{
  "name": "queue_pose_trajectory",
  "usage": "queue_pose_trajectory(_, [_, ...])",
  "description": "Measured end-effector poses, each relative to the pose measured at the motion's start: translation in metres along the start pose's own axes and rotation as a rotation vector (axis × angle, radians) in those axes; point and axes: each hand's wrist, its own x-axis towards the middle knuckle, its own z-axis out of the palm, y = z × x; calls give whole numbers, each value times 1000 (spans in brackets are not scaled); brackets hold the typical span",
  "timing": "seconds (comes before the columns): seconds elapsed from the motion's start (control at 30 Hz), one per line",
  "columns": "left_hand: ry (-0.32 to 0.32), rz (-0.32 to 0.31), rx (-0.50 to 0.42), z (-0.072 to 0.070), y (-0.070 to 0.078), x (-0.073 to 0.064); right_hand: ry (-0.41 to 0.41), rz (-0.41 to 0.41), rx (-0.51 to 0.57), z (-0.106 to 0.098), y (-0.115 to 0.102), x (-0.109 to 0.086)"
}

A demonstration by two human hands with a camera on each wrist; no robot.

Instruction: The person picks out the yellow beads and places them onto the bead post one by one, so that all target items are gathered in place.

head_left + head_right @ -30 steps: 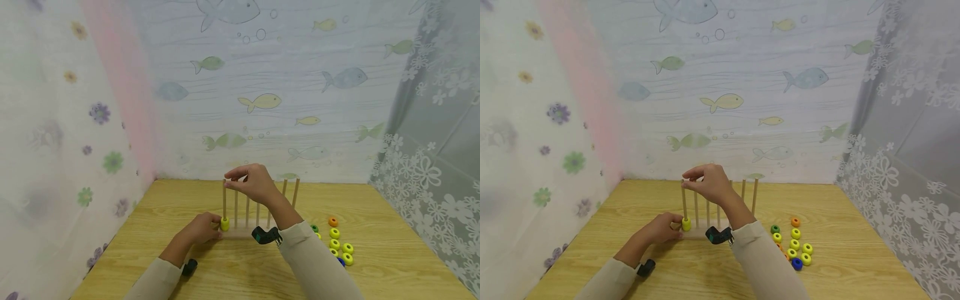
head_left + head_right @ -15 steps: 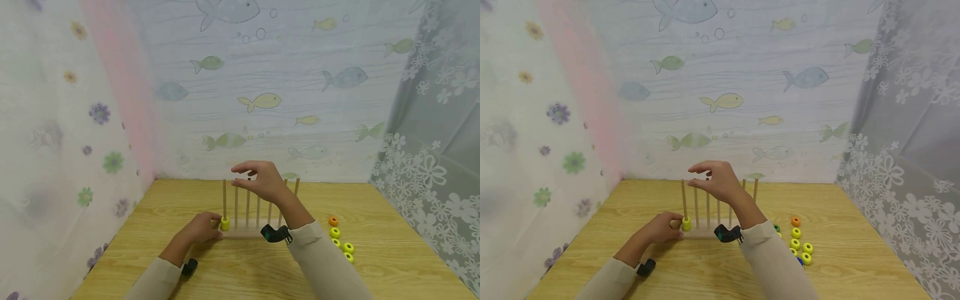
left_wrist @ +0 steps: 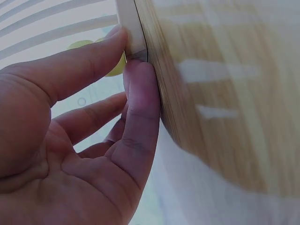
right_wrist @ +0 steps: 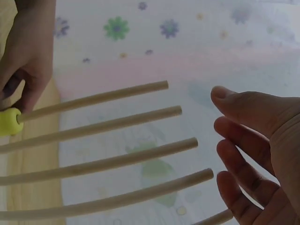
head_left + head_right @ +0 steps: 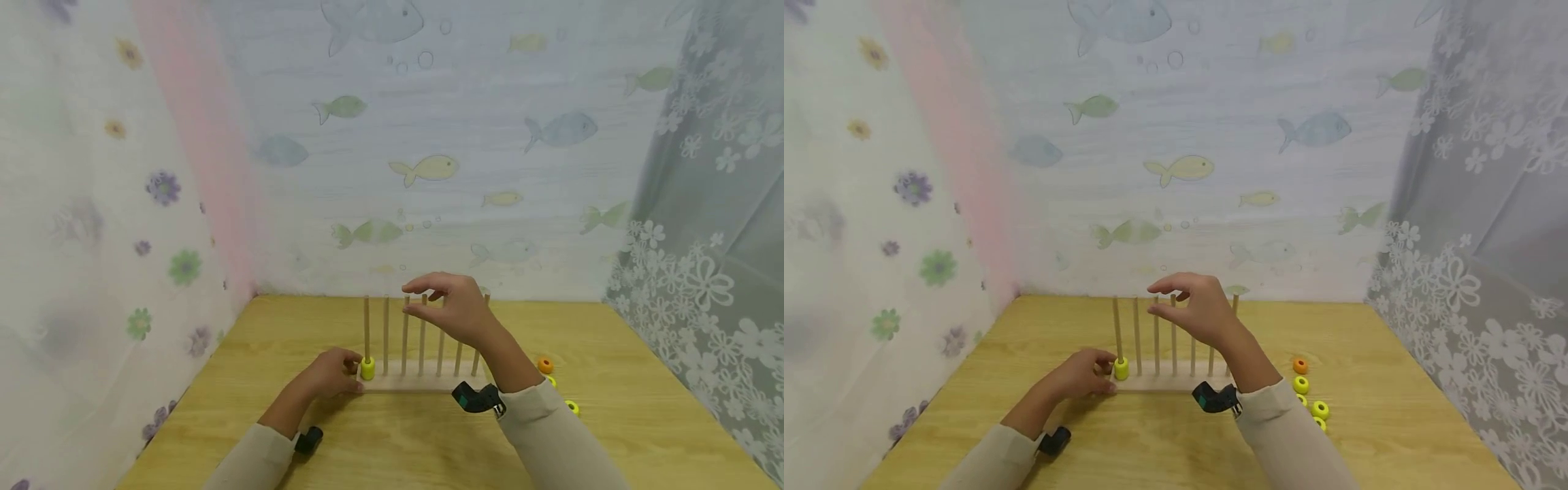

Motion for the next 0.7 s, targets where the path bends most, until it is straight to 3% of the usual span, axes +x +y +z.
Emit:
queue_pose_trajectory(0.2, [-38, 12, -58, -2, 3, -5, 32, -33, 33, -11, 4, -14])
queue_pose_trajectory(0.4, [-59, 14, -96, -8, 10, -9, 62, -90, -13, -26, 9, -26])
queue_pose_trajectory(0.7, [-72, -4, -117, -14, 20, -12, 75, -85, -62, -51, 21, -48])
